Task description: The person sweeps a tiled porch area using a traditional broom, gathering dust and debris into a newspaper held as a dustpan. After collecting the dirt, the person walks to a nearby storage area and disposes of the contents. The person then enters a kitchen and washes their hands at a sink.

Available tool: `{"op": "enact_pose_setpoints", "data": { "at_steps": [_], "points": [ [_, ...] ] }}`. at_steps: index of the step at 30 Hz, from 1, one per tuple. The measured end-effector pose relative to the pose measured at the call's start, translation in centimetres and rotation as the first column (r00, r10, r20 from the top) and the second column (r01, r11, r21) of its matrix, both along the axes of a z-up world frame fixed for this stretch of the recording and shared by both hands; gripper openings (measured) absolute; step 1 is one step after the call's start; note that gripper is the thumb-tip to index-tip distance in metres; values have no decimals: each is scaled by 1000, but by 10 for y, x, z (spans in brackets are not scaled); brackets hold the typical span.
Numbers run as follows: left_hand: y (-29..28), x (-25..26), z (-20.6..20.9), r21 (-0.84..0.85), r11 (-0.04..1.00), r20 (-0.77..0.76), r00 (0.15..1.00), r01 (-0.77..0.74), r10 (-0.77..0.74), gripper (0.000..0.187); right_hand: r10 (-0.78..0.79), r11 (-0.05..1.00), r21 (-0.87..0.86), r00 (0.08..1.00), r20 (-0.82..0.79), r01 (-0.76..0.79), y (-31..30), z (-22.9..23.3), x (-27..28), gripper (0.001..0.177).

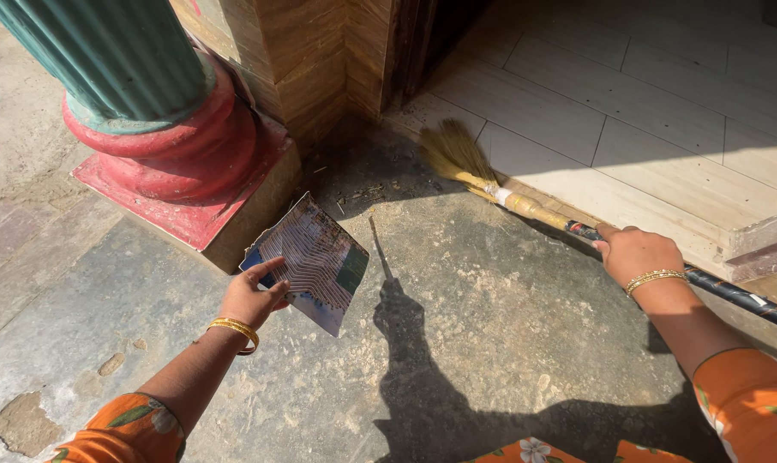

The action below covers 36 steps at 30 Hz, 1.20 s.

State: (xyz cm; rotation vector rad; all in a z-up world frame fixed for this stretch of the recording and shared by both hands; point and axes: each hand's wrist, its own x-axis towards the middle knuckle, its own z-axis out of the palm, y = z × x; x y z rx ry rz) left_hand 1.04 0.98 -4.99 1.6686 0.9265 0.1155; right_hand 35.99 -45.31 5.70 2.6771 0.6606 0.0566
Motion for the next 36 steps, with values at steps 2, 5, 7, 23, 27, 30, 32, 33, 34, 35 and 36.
{"op": "enact_pose_setpoints", "data": {
  "at_steps": [2, 5, 7, 23, 27, 30, 32, 33, 34, 35, 36],
  "points": [
    [-2, 2, 0, -8, 1000, 57, 998, 8, -8, 52, 37, 999, -5, 998, -50, -38, 17, -13, 1, 39],
    [0, -2, 1, -12, 1000, 40, 999, 8, -8, 52, 127, 991, 37, 991, -31, -125, 27, -11, -7, 39],
    [3, -9, 1, -62, 998, 52, 998, -24, 28, 53, 158, 986, 55, 987, 20, -159, 21, 2, -15, 40],
    [23, -32, 11, -240, 970, 43, 997, -47, 59, 55, 290, 957, -4, 954, 78, -291, 206, -54, 45, 36],
    [27, -45, 0, -311, 944, 46, 991, -105, 126, 54, 341, 940, -47, 939, 49, -339, 150, -9, 33, 35],
    [36, -53, -10, -377, 916, 79, 980, -139, 181, 53, 315, 949, -26, 936, 158, -315, 102, 39, 20, 40],
    [41, -53, -15, -383, 910, 74, 977, -159, 202, 53, 277, 959, 0, 941, 194, -282, 92, 54, 17, 41],
    [39, -54, -18, -390, 905, 69, 975, -167, 210, 53, 256, 965, 10, 944, 209, -263, 90, 57, 16, 41],
    [38, -50, -20, -394, 903, 64, 975, -171, 212, 53, 261, 961, 33, 940, 218, -275, 95, 57, 17, 40],
    [37, -47, -22, -398, 901, 58, 975, -174, 214, 53, 267, 957, 55, 936, 228, -286, 107, 50, 18, 40],
    [35, -46, -23, -400, 898, 54, 973, -184, 224, 53, 279, 949, 80, 930, 239, -305, 126, 42, 19, 39]
  ]
}}
